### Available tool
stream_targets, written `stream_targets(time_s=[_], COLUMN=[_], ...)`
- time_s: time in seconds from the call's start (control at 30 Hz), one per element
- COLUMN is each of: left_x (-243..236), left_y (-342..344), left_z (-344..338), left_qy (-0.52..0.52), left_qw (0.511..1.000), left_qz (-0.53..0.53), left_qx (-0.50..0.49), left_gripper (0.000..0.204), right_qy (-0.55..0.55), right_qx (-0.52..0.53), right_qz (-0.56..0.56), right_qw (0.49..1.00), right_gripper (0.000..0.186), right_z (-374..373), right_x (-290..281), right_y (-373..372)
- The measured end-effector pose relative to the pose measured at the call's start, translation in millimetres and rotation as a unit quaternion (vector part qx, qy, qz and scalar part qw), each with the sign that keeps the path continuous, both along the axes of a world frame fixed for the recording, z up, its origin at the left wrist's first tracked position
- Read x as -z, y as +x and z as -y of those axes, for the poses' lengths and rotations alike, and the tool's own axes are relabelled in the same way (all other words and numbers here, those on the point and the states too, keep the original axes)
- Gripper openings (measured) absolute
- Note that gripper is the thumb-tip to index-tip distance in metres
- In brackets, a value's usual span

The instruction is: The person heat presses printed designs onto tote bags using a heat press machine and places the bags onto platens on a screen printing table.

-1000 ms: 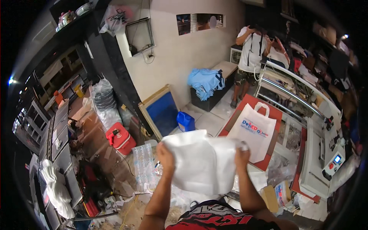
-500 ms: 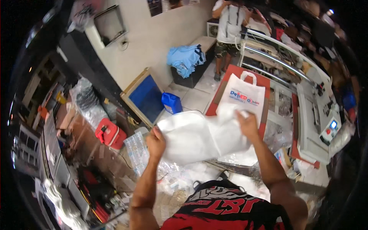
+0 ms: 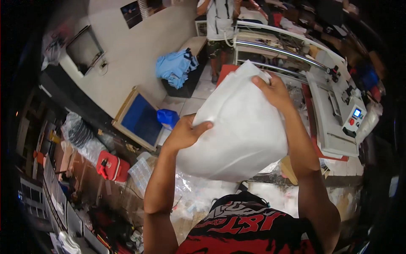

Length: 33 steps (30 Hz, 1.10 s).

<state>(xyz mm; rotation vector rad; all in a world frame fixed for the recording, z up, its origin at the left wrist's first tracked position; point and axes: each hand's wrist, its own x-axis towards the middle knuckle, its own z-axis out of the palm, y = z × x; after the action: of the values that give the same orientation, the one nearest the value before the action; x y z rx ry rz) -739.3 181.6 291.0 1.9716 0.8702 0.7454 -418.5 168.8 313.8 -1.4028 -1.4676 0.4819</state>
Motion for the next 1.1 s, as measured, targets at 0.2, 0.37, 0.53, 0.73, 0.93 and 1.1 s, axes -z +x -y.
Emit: stream_targets(time_s=[0.2,0.37,0.53,0.73,0.93,1.1], left_x=[71,117,109,-47,-58,219], left_y=[28,42,85,138,162,205], left_z=[-13,-11,-51,-108,-137,-233], left_qy=[-0.176,-0.113,-0.028,0.274,0.444,0.198], left_qw=[0.969,0.986,0.979,0.931,0.844,0.91], left_qz=[0.161,-0.024,0.12,0.187,0.152,-0.339], left_qx=[-0.067,-0.117,-0.164,-0.153,-0.26,-0.13], left_gripper=[0.036,0.04,0.065,0.056,0.044,0.052], right_qy=[-0.04,-0.122,-0.023,0.309,0.366,-0.074], right_qx=[-0.069,-0.052,0.084,0.121,0.265,0.211], right_qz=[-0.502,-0.556,-0.369,-0.074,0.023,0.187], right_qw=[0.861,0.82,0.925,0.94,0.892,0.957], right_gripper=[0.082,0.048,0.048,0.045,0.028,0.029], right_z=[68,96,58,-9,-24,-110], right_x=[146,189,153,-18,-19,265], right_y=[60,42,75,119,117,167])
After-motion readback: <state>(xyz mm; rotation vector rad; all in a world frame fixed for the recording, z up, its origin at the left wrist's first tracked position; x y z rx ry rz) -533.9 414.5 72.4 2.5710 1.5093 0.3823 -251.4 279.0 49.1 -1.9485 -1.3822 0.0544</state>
